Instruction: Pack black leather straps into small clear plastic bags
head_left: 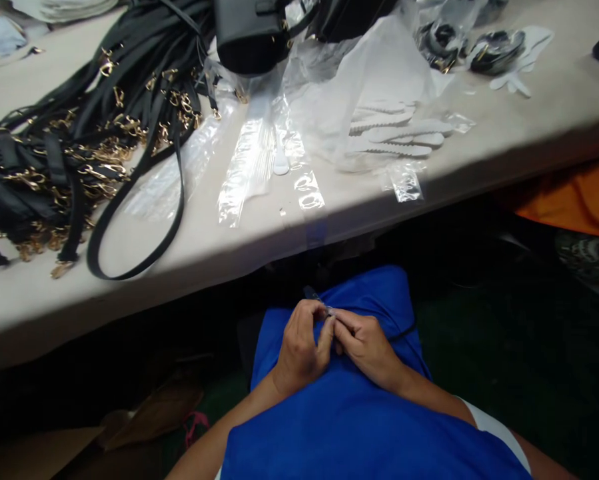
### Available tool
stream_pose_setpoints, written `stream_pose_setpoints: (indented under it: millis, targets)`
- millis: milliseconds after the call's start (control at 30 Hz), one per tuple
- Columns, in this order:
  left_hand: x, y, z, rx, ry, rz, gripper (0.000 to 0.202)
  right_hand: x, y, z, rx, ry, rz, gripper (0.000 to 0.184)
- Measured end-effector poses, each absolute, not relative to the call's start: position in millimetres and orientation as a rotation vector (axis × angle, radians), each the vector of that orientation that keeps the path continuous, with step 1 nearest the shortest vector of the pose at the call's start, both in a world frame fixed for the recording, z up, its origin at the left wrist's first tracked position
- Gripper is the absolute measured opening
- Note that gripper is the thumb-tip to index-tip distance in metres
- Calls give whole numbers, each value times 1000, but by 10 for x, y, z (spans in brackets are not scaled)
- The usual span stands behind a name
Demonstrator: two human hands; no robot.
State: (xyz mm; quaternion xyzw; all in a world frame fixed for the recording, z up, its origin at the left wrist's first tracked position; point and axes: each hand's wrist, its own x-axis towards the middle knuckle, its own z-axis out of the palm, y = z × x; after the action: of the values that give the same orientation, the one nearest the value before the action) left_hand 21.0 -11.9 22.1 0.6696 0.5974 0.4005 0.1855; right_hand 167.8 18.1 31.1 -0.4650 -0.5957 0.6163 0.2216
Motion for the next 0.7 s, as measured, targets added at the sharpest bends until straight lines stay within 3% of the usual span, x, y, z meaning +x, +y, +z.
stream_pose_setpoints:
  millis: [67,200,400,700]
  targets:
    - [166,-96,294,1792,1777,1084,24,1627,213,351,-1267,-1751,1583,22]
    - [17,-95,353,1780,1794,983,10,1513,239,416,-1184,-1837,1624,24]
    - [-257,-163,257,1829,1890,948,12,1567,294,482,-1102,-1951,1829,15]
    - [-137,-67,483,1871,1902,1128,7,1506,387,848,-1257,-2363,1295,24]
